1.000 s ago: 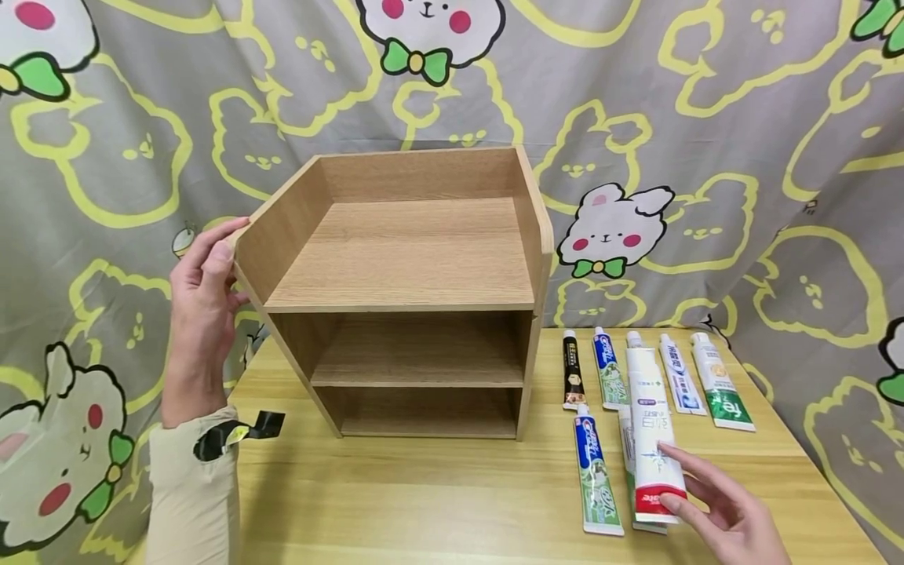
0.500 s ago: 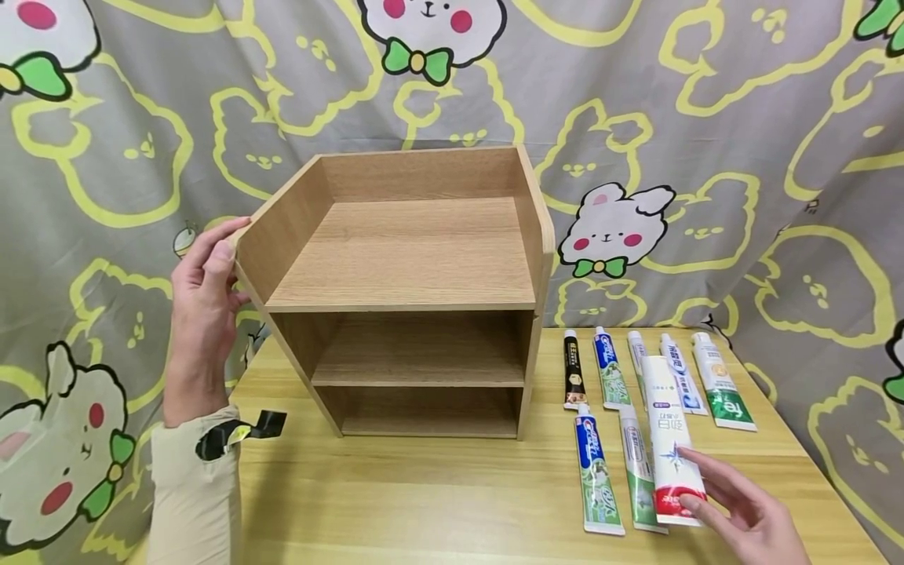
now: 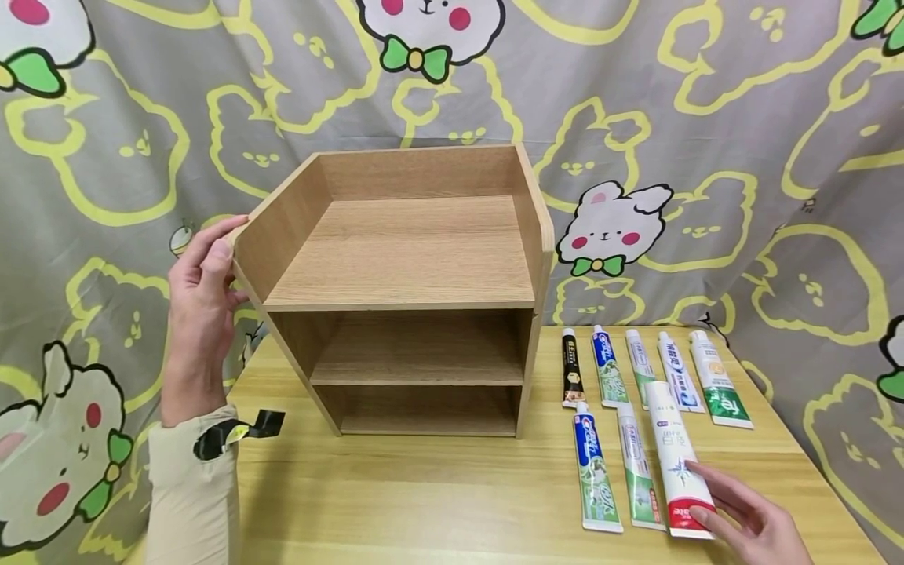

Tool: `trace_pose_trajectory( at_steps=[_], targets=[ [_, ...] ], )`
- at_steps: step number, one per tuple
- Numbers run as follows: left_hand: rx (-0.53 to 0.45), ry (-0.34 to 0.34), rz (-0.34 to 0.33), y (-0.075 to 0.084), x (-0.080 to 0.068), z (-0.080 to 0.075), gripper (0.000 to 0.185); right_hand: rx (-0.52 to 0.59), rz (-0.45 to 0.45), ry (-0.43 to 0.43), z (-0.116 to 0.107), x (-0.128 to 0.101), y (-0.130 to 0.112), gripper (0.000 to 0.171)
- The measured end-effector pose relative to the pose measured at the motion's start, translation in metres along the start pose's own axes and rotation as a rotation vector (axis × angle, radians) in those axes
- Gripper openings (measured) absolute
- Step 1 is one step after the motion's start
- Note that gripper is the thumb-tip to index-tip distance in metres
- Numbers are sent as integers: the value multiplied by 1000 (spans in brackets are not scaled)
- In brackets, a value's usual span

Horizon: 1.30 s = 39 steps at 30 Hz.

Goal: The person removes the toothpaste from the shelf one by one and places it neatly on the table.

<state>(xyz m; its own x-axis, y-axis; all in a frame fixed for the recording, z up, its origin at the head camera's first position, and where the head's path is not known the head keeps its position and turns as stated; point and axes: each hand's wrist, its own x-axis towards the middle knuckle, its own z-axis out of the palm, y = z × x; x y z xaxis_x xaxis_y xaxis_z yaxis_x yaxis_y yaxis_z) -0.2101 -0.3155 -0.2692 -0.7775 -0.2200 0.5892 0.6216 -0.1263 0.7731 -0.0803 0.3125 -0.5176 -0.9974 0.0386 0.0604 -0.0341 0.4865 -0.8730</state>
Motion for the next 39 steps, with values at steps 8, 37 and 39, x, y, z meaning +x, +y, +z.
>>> trace_pose_trajectory(
  at_steps=[8, 37, 39],
  targets=[
    [14, -10, 10, 0, -1, -1, 36, -16, 89, -76, -8, -2, 16, 59],
    [-23, 9, -15, 1, -2, 1, 36, -314, 229, -379, -29, 21, 12, 75],
    [-18, 6, -17, 1, -1, 2, 36, -344, 213, -377, -30, 20, 13, 75]
  ],
)
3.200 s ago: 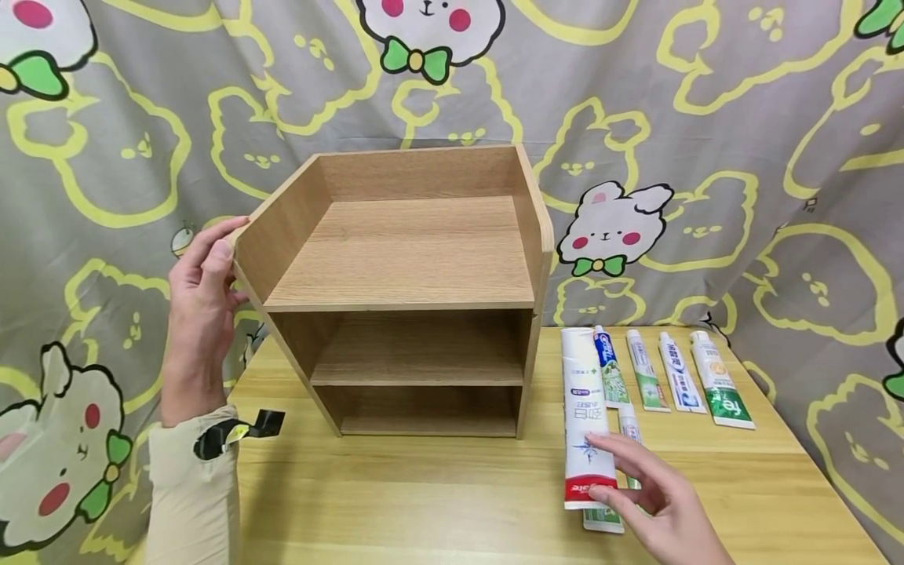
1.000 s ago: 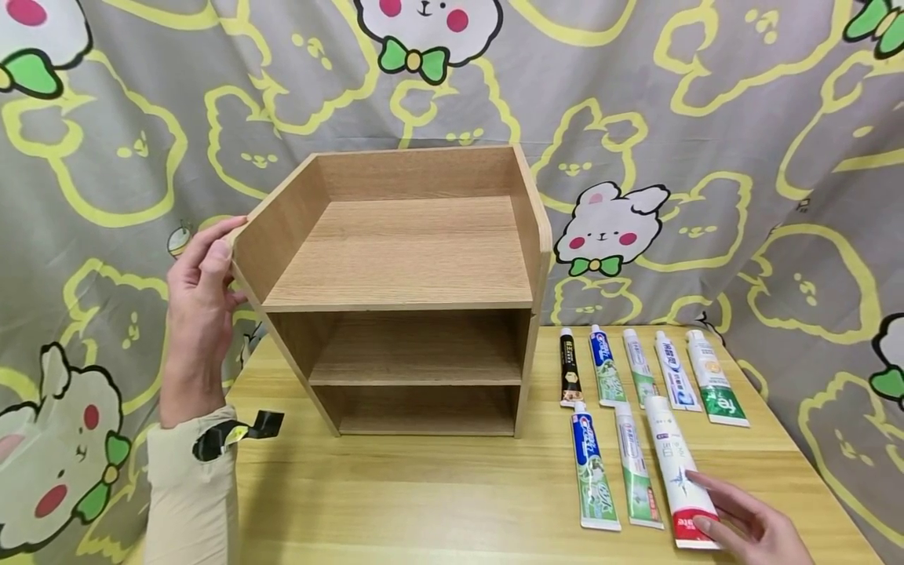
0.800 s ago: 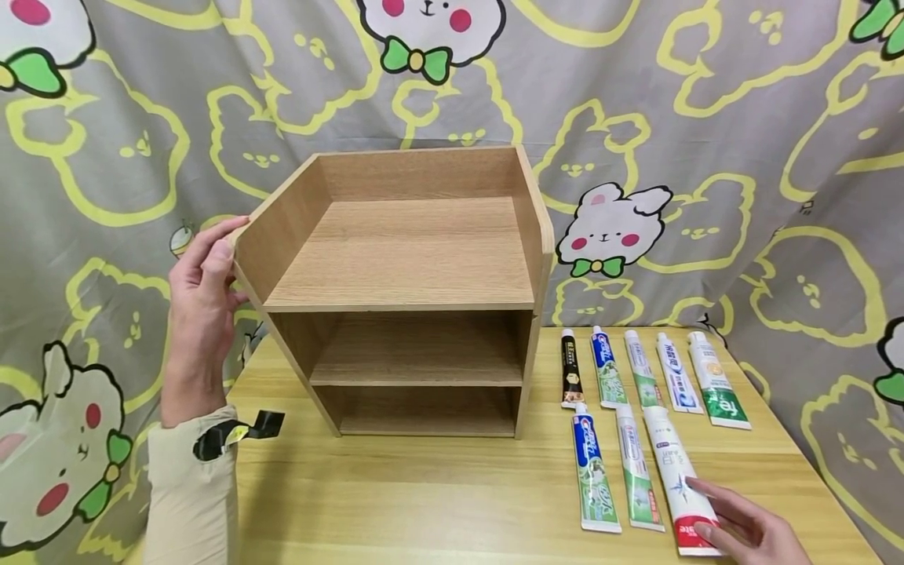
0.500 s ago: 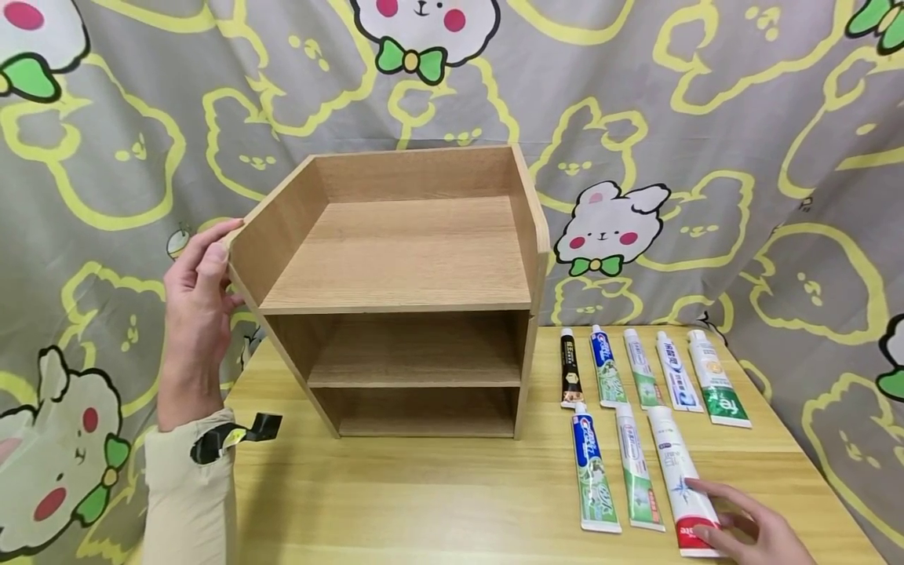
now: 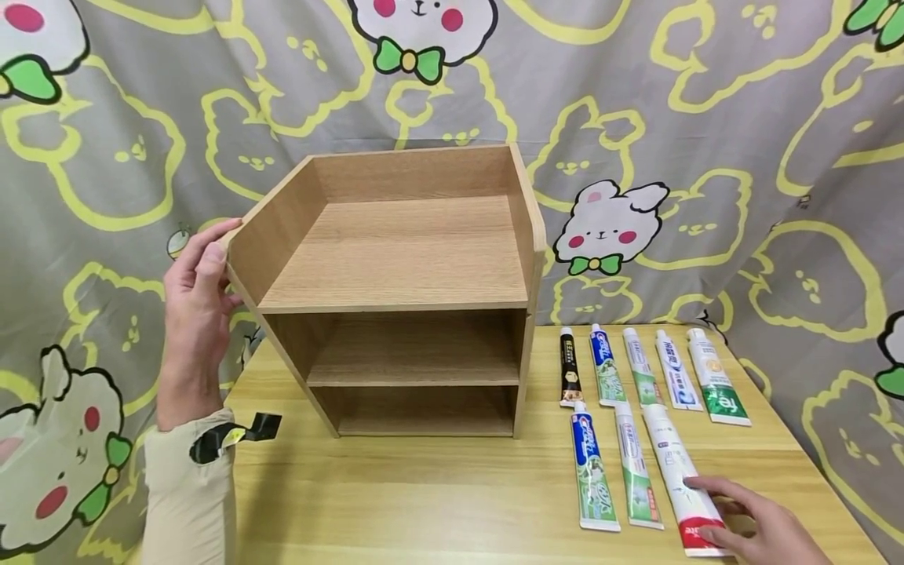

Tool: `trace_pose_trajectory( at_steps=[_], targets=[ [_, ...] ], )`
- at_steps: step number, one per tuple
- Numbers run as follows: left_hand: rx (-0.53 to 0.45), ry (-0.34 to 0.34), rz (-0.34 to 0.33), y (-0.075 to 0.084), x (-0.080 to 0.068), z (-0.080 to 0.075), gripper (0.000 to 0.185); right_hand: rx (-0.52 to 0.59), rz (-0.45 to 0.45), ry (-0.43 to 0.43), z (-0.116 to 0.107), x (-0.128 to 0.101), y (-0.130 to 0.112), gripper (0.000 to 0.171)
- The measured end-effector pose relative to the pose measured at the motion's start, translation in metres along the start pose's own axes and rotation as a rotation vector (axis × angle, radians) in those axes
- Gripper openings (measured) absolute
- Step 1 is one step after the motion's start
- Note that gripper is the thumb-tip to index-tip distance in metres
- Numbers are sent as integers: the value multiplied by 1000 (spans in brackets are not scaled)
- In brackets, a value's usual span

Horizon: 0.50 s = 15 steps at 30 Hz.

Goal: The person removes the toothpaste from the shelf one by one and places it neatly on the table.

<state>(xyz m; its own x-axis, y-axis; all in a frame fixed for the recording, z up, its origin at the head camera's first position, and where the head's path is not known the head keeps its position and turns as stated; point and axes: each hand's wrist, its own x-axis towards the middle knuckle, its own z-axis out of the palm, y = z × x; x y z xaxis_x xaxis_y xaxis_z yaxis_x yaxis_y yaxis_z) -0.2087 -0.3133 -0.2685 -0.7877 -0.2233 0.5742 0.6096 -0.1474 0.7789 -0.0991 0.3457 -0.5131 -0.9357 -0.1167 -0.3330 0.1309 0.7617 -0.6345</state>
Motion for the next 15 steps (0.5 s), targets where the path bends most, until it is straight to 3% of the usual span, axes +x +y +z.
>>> trace_pose_trajectory(
  at_steps=[15],
  targets=[
    [59, -75, -33, 0, 5, 0, 38, -42, 8, 37, 4, -4, -1, 75]
  ],
)
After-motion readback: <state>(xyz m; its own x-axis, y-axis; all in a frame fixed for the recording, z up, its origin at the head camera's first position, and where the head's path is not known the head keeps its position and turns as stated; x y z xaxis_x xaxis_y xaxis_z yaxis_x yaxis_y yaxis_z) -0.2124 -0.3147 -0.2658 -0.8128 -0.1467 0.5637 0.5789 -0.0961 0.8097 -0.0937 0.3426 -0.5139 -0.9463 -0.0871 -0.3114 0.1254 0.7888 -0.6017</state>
